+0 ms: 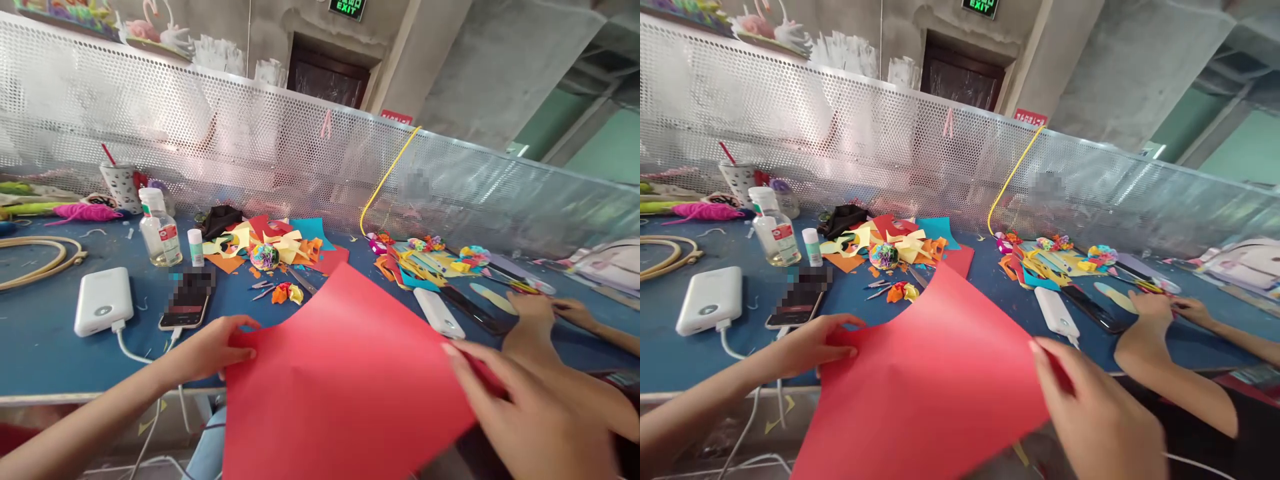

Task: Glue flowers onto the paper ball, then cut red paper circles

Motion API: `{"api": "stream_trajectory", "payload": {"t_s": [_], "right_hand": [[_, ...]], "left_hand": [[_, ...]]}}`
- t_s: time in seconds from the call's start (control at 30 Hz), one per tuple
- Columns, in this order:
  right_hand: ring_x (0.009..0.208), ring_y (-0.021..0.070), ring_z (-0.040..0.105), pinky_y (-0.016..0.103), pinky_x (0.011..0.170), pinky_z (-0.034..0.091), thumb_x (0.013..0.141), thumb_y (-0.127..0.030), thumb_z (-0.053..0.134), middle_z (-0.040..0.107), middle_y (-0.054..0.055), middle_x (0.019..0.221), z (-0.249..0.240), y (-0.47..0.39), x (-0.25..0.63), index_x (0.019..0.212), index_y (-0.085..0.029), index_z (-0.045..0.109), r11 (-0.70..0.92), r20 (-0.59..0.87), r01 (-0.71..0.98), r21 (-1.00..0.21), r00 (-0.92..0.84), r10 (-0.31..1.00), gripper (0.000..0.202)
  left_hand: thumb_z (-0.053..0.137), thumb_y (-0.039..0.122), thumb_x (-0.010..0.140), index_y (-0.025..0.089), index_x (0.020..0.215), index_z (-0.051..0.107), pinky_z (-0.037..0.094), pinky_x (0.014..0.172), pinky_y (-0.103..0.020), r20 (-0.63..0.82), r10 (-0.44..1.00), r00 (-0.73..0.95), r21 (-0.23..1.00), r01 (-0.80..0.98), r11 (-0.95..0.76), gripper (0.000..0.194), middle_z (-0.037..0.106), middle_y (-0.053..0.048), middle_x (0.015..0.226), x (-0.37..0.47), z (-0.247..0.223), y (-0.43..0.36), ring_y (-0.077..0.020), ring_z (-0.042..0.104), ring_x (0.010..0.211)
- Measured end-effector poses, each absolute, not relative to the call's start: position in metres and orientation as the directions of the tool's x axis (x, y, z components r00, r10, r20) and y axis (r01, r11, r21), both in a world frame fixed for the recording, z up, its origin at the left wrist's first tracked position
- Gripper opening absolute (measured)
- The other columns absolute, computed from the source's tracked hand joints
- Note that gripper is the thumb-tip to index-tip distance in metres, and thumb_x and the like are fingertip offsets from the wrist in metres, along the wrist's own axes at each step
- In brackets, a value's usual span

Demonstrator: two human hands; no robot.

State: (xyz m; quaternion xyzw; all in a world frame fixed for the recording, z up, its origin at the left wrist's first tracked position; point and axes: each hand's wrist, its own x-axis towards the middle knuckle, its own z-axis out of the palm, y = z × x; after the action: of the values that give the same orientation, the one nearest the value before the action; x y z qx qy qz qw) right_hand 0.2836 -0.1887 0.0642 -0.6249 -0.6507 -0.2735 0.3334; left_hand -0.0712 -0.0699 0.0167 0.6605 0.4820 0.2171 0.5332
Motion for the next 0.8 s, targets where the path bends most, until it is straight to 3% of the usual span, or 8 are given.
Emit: {"api": "stream_trajectory", "payload": {"t_s": [0.03, 0.13, 0.3, 0.47, 0.53, 0.67, 0.8], "right_hand": [[0.059, 0.0205, 0.063, 0.032, 0.053, 0.040, 0.085, -0.034, 0.048, 0.070, 0.004, 0.073, 0.066, -0.180, 0.272, 0.086, -0.022, 0.063, 0.114, 0.771, 0.992, 0.062, -0.120, 0.625, 0.019], [0.073, 0.0189, 0.065, 0.028, 0.065, 0.043, 0.085, -0.019, 0.048, 0.070, 0.005, 0.087, 0.064, -0.163, 0.231, 0.093, -0.018, 0.061, 0.274, 0.694, 0.947, 0.170, -0.312, 0.648, 0.015], [0.069, 0.0208, 0.062, 0.031, 0.061, 0.048, 0.067, 0.006, 0.048, 0.067, 0.004, 0.079, 0.047, -0.163, 0.160, 0.099, -0.018, 0.061, 0.468, 0.372, 0.870, 0.155, -0.490, 0.788, 0.042], [0.069, 0.0244, 0.064, 0.036, 0.057, 0.052, 0.070, 0.005, 0.047, 0.066, 0.007, 0.076, 0.039, -0.163, 0.110, 0.088, -0.015, 0.062, 0.501, 0.107, 0.858, 0.113, -0.512, 0.852, 0.031], [0.068, 0.0243, 0.064, 0.035, 0.056, 0.051, 0.072, 0.004, 0.047, 0.067, 0.007, 0.076, 0.035, -0.161, 0.099, 0.086, -0.016, 0.062, 0.526, 0.037, 0.847, 0.077, -0.529, 0.848, 0.028], [0.066, 0.0229, 0.065, 0.031, 0.051, 0.046, 0.076, -0.002, 0.049, 0.068, 0.004, 0.076, 0.020, -0.163, 0.092, 0.085, -0.018, 0.062, 0.559, -0.061, 0.829, 0.005, -0.558, 0.828, 0.022], [0.065, 0.0204, 0.065, 0.028, 0.051, 0.044, 0.081, -0.019, 0.056, 0.068, 0.000, 0.074, 0.016, -0.166, 0.098, 0.084, -0.022, 0.062, 0.545, -0.079, 0.828, -0.133, -0.557, 0.827, 0.007]], "left_hand": [[0.067, 0.036, 0.064, 0.017, 0.105, 0.059, 0.036, 0.036, -0.020, -0.214, 0.900, 0.380, 0.908, 0.416, 0.040, 0.047, 0.059, 0.002, 0.059, -0.076, 0.010, -0.073, -0.0150, 0.053, 0.046], [0.069, 0.035, 0.060, 0.017, 0.109, 0.056, 0.035, 0.041, -0.020, -0.152, 0.959, 0.239, 0.912, 0.407, 0.043, 0.054, 0.057, 0.003, 0.059, -0.085, -0.005, -0.073, -0.0141, 0.051, 0.049], [0.070, 0.040, 0.061, 0.014, 0.112, 0.052, 0.037, 0.044, -0.022, -0.148, 0.975, 0.165, 0.933, 0.349, 0.082, 0.060, 0.060, 0.000, 0.063, -0.083, -0.011, -0.058, -0.0156, 0.053, 0.052], [0.048, 0.057, 0.076, 0.014, 0.113, 0.051, 0.045, 0.051, -0.026, -0.193, 0.975, 0.114, 0.958, 0.234, 0.163, 0.057, 0.065, -0.006, 0.082, -0.078, -0.010, -0.050, -0.0193, 0.062, 0.066], [0.049, 0.058, 0.076, 0.014, 0.113, 0.050, 0.048, 0.056, -0.028, -0.211, 0.971, 0.115, 0.965, 0.181, 0.188, 0.057, 0.066, -0.007, 0.085, -0.078, -0.010, -0.051, -0.0208, 0.064, 0.072], [0.074, 0.039, 0.062, 0.015, 0.118, 0.046, 0.051, 0.065, -0.031, -0.210, 0.956, 0.203, 0.977, 0.073, 0.200, 0.067, 0.069, -0.006, 0.080, -0.081, -0.012, -0.054, -0.0217, 0.066, 0.073], [0.077, 0.030, 0.059, 0.016, 0.122, 0.041, 0.051, 0.076, -0.036, -0.183, 0.942, 0.280, 0.979, -0.031, 0.199, 0.073, 0.070, -0.007, 0.087, -0.083, -0.017, -0.056, -0.0221, 0.067, 0.080]]}}
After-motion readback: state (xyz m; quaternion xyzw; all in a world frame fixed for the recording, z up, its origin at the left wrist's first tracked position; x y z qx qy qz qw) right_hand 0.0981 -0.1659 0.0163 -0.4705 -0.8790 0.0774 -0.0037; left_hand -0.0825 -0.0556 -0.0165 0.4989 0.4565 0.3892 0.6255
